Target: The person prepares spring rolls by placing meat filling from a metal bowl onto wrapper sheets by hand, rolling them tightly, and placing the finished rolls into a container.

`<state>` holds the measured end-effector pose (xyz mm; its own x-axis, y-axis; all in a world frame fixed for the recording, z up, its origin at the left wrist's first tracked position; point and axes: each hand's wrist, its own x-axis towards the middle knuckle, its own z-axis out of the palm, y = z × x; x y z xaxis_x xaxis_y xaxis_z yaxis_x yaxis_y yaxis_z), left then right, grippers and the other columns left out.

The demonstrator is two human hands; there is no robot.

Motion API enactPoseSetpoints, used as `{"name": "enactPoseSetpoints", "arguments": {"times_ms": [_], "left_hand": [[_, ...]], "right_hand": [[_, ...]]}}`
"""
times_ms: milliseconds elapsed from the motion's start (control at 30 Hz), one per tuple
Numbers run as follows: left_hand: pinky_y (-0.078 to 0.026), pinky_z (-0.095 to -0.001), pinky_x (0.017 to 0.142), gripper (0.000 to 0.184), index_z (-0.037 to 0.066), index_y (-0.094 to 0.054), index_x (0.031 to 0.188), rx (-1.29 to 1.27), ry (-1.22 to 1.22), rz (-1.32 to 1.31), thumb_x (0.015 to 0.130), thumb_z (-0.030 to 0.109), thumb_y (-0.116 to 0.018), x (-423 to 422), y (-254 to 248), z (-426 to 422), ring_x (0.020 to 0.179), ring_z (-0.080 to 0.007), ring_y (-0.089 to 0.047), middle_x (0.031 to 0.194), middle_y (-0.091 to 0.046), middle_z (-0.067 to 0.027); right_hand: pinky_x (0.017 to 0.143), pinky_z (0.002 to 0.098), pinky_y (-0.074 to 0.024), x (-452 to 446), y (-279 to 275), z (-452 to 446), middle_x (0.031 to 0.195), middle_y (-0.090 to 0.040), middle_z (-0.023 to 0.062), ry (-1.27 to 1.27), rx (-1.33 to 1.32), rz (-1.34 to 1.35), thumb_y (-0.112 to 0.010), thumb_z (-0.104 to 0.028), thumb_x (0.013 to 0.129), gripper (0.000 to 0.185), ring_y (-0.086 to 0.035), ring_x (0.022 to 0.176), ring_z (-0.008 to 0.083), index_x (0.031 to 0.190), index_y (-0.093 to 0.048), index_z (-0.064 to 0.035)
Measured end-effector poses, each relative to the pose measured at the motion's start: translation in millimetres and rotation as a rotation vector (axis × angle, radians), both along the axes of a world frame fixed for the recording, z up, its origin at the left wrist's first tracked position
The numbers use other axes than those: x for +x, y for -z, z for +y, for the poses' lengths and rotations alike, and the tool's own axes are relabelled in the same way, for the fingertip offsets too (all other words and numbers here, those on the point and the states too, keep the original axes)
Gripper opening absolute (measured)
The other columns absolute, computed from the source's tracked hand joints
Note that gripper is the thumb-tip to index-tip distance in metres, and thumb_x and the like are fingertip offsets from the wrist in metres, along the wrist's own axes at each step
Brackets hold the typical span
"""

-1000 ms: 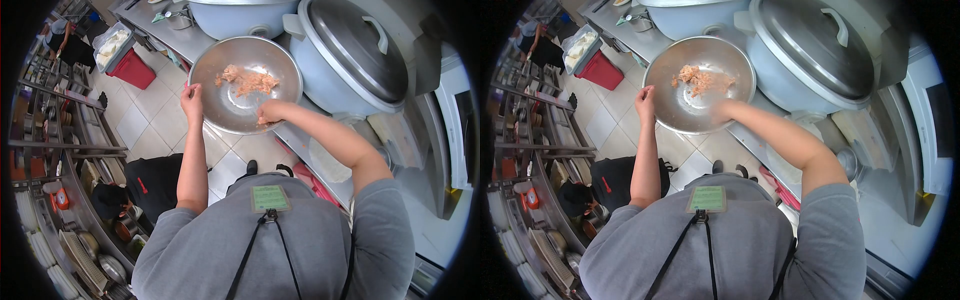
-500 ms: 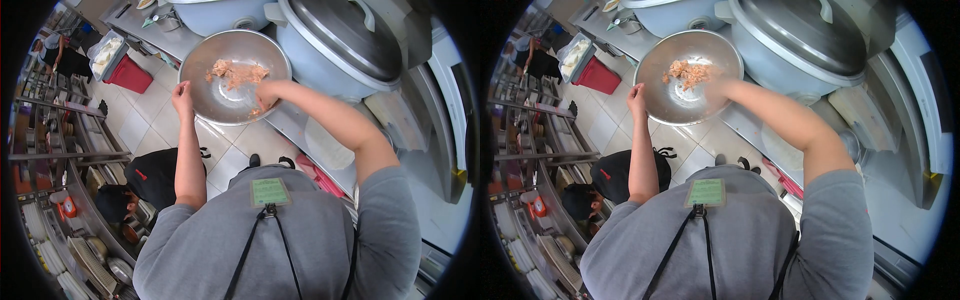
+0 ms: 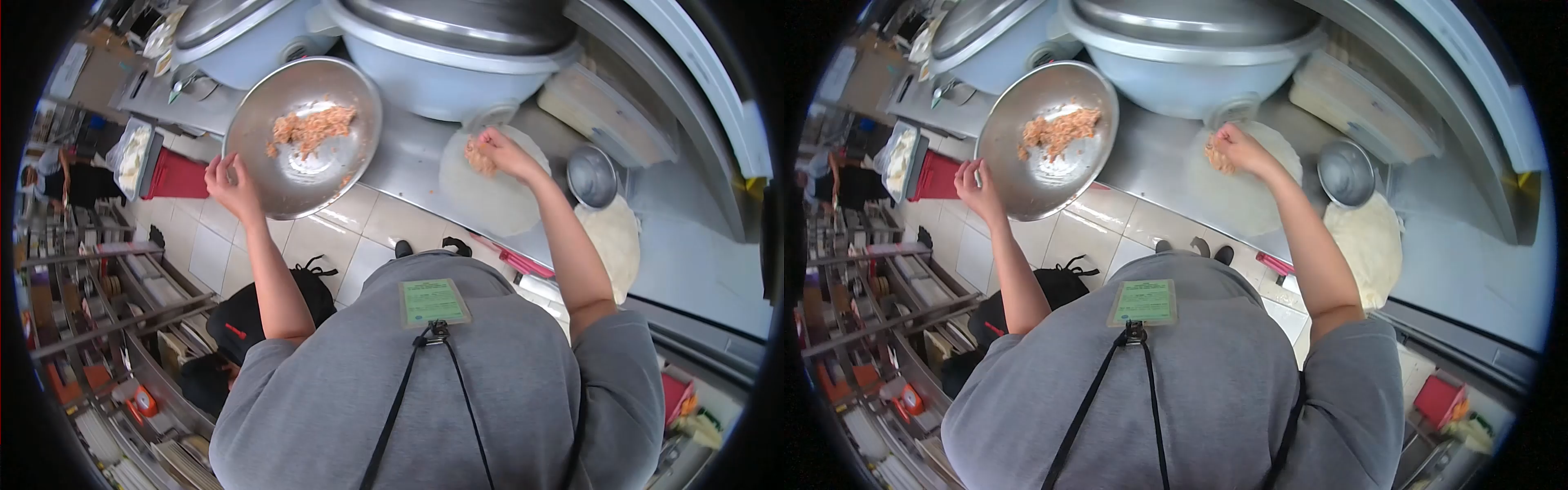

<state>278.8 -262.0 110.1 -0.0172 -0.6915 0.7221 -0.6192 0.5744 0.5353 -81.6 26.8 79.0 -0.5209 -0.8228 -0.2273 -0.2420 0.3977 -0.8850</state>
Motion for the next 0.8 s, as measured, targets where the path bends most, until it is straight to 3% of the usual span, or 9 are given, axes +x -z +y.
{"name": "enactPoseSetpoints", "arguments": {"times_ms": [67,133,233,300,367,400,500,733,800], "left_hand": [[-0.04,-0.0379,0.09,0.013,0.005,-0.066,0.09,0.104,0.339,0.191,0.077,0.008,-0.064,-55,-27,49,0.104,-0.0275,-0.053,0.107,-0.058,-0.0138],[-0.039,-0.0376,0.094,0.016,0.005,-0.066,0.093,0.112,0.647,0.09,0.078,0.006,-0.063,-103,-30,95,0.108,-0.027,-0.053,0.111,-0.059,-0.0135],[-0.042,-0.0359,0.091,0.024,0.006,-0.065,0.101,0.181,0.956,-0.162,0.077,0.008,-0.064,-172,17,154,0.105,-0.027,-0.057,0.109,-0.062,-0.0122],[-0.043,-0.0391,0.092,0.028,0.005,-0.063,0.106,0.39,1.109,-0.253,0.079,0.014,-0.064,-209,56,180,0.104,-0.0327,-0.057,0.11,-0.061,-0.0166],[-0.045,-0.0374,0.088,0.03,0.003,-0.063,0.104,0.488,1.188,-0.182,0.077,0.014,-0.067,-245,104,189,0.097,-0.0317,-0.059,0.105,-0.062,-0.0155],[-0.045,-0.0374,0.088,0.03,0.003,-0.063,0.104,0.486,1.187,-0.187,0.077,0.014,-0.067,-257,106,193,0.097,-0.0317,-0.059,0.105,-0.062,-0.0155],[-0.048,-0.0351,0.081,0.027,0.002,-0.065,0.1,0.648,1.198,-0.247,0.075,0.012,-0.069,-270,103,203,0.091,-0.0284,-0.061,0.1,-0.063,-0.0137],[-0.049,-0.0317,0.075,0.023,0.001,-0.066,0.095,0.608,1.259,-0.319,0.074,0.009,-0.069,-240,94,206,0.084,-0.0245,-0.061,0.095,-0.063,-0.0116],[-0.048,-0.0322,0.077,0.027,0.001,-0.065,0.098,0.676,1.246,-0.304,0.073,0.01,-0.069,-241,89,201,0.086,-0.0253,-0.061,0.096,-0.063,-0.012]], "right_hand": [[0.059,0.0246,-0.0437,-14,37,28,0.076,-0.058,0.0027,0.106,-0.045,0.01,-0.055,-0.018,0.089,0.016,-0.053,0.064,0.0104,0.093,-0.063,-0.0051],[0.059,0.0255,-0.0446,-21,42,46,0.078,-0.059,0.0036,0.198,-0.092,0.024,-0.055,-0.015,0.088,0.014,-0.054,0.064,0.0112,0.095,-0.063,-0.0057],[0.062,0.0293,-0.0474,-21,15,66,0.071,-0.061,0.0059,0.271,-0.069,0.012,-0.057,-0.004,0.08,0.007,-0.059,0.065,0.0148,0.079,-0.064,-0.0025],[0.062,0.0295,-0.0475,-16,8,69,0.076,-0.063,0.0079,0.151,0.007,0.292,-0.058,-0.002,0.078,0.007,-0.06,0.068,0.0147,0.078,-0.064,-0.0012],[0.062,0.0299,-0.0474,-16,29,60,0.076,-0.063,0.0079,0.159,-0.128,0.308,-0.06,-0.002,0.076,0.005,-0.06,0.067,0.0167,0.078,-0.064,-0.0019],[0.062,0.0304,-0.0474,-16,43,55,0.077,-0.063,0.0079,0.164,-0.26,0.327,-0.062,-0.002,0.074,0.004,-0.06,0.066,0.0187,0.077,-0.064,-0.0026],[0.063,0.0309,-0.0471,-2,79,55,0.077,-0.063,0.0078,0.152,-0.201,0.417,-0.064,-0.003,0.071,0.007,-0.059,0.066,0.0242,0.077,-0.065,-0.0054],[0.067,0.033,-0.048,-4,69,80,0.079,-0.064,0.0068,-0.059,-0.23,0.51,-0.057,0.001,0.071,0.018,-0.061,0.071,0.0287,0.083,-0.067,-0.0085],[0.069,0.033,-0.0489,-11,74,75,0.079,-0.064,0.007,0.233,-0.467,0.09,-0.06,0.0,0.07,0.019,-0.061,0.071,0.0282,0.085,-0.068,-0.0067]]}}
